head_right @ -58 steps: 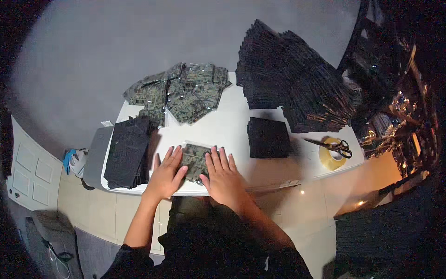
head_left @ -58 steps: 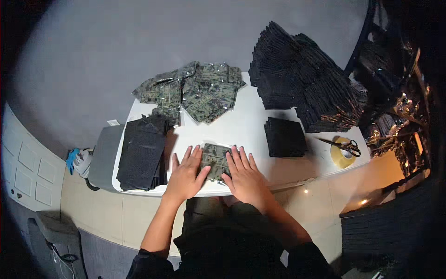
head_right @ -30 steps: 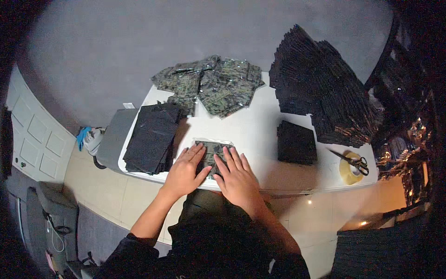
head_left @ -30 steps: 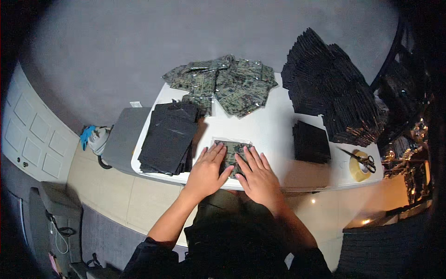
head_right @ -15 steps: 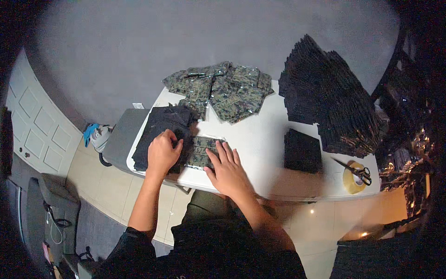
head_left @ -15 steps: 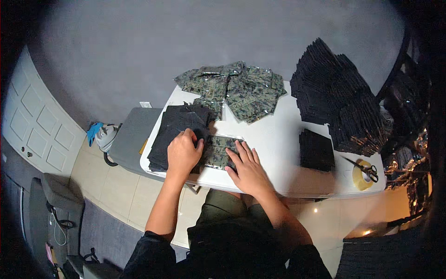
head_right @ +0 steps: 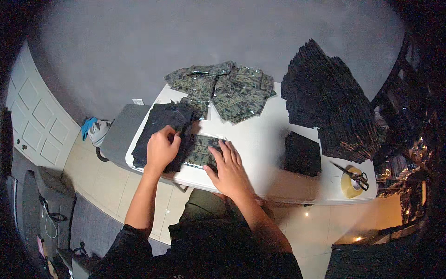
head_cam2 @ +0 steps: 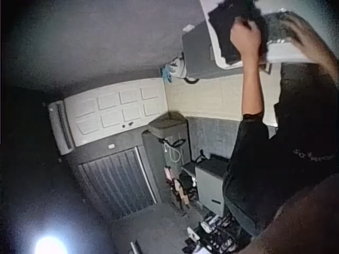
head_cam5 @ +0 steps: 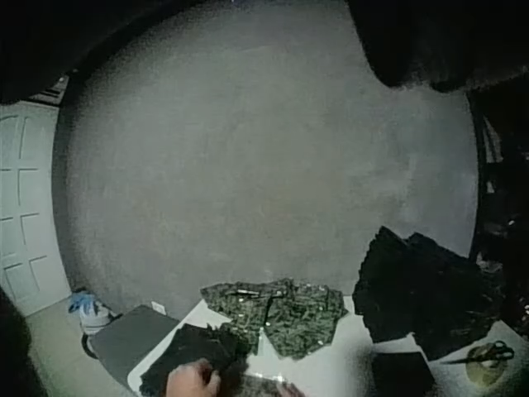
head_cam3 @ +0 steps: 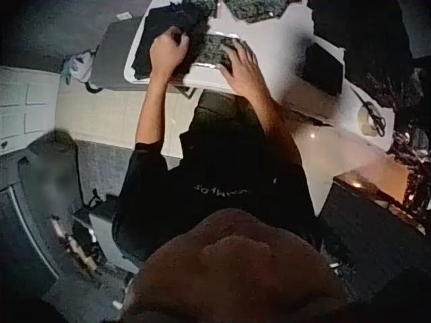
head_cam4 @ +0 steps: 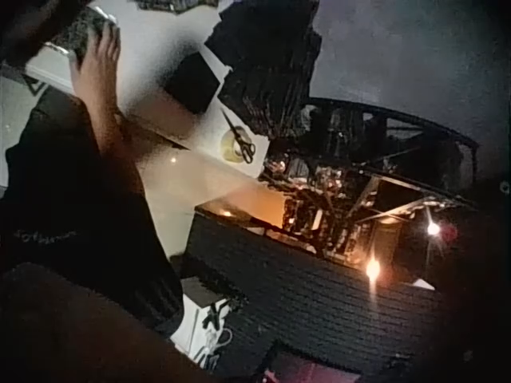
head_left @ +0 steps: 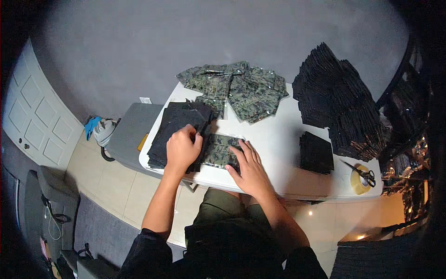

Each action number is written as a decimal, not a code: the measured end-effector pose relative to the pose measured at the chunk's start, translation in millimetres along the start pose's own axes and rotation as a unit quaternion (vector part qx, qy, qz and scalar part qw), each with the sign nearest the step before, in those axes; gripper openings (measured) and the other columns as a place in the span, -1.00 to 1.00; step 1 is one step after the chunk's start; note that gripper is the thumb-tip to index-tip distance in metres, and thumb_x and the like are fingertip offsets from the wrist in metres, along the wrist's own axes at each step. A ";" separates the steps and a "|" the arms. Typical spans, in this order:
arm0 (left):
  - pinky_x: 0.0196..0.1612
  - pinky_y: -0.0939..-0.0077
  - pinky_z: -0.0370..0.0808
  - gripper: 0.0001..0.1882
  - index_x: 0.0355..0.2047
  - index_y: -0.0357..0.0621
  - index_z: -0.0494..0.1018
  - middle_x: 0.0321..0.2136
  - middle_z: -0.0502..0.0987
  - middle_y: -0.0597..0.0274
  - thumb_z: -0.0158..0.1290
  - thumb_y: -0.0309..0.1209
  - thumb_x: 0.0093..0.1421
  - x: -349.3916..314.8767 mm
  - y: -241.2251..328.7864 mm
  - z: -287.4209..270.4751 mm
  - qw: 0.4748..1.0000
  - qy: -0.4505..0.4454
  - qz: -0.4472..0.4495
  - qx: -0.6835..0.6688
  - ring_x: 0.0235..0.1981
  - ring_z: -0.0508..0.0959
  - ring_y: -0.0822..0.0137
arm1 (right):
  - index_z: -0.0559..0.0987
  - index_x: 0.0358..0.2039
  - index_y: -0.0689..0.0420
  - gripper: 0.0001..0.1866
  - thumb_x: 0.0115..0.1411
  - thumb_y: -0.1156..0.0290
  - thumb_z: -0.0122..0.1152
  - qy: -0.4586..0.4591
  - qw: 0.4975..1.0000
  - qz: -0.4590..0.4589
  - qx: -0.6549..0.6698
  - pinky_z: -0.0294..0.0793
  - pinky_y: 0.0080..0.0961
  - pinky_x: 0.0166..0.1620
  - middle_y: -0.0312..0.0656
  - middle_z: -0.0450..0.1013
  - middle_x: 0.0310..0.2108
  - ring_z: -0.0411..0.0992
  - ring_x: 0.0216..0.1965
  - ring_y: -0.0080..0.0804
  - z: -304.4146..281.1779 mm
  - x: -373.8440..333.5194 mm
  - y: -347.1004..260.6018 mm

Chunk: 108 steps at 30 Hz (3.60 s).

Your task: The recorder is packaging small camouflage-patterned fabric patches into individual black plastic bags and pressing them flat.

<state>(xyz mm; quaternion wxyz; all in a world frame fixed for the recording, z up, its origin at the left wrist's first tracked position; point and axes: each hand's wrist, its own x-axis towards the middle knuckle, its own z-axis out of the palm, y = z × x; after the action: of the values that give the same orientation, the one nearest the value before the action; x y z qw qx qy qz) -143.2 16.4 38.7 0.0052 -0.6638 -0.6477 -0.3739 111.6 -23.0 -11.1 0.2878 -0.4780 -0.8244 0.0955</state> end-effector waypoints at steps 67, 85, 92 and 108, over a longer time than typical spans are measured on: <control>-0.39 0.59 0.37 -0.73 -0.42 -0.14 0.44 -0.49 0.51 0.48 0.34 -0.54 0.33 -25.6 77.4 122.7 0.884 -0.261 -0.026 -0.387 -0.44 0.44 0.64 | 0.37 0.15 0.16 -0.18 -0.01 0.23 0.70 0.141 0.967 0.190 0.093 0.56 0.02 0.08 0.09 0.49 -0.01 0.55 0.07 0.19 -17.6 -23.3 10.4; -0.44 0.57 0.57 -0.65 0.12 -0.27 0.53 -0.37 0.59 0.32 0.27 -0.64 0.35 -27.0 85.8 107.2 0.796 -0.314 -0.124 -0.502 -0.50 0.59 0.53 | 0.60 -0.24 0.21 -0.79 0.28 0.53 0.55 0.145 0.929 0.166 0.299 0.42 -0.63 -0.31 -0.40 0.53 -0.50 0.42 -0.44 -0.74 -30.4 -40.9 47.9; -0.28 0.44 0.63 -0.42 0.25 -0.23 0.48 -0.27 0.63 0.23 0.28 -0.67 0.21 -30.6 93.3 92.1 0.881 -0.283 -0.022 -0.380 -0.33 0.68 0.41 | 0.62 -0.33 0.22 -0.83 0.25 0.52 0.52 0.200 0.946 0.180 0.183 0.58 -0.47 -0.31 -0.17 0.61 -0.48 0.59 -0.45 -0.48 -48.2 -29.7 40.0; 0.66 -0.30 -0.10 -0.27 0.67 0.11 0.14 0.66 0.15 0.15 -0.11 0.01 0.59 -30.1 47.5 70.4 0.925 -0.278 0.234 0.108 0.68 0.04 -0.14 | 0.58 -0.34 0.24 -0.83 0.26 0.57 0.48 0.189 0.926 0.205 0.256 0.43 -0.51 -0.40 -0.26 0.50 -0.56 0.42 -0.52 -0.62 -29.3 -32.8 54.5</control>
<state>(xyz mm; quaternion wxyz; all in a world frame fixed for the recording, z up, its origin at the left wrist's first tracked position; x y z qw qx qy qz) -64.2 17.5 -4.5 -0.0159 -0.8695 -0.4855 -0.0896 180.5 -25.6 -23.3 0.5245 -0.5559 -0.5865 0.2682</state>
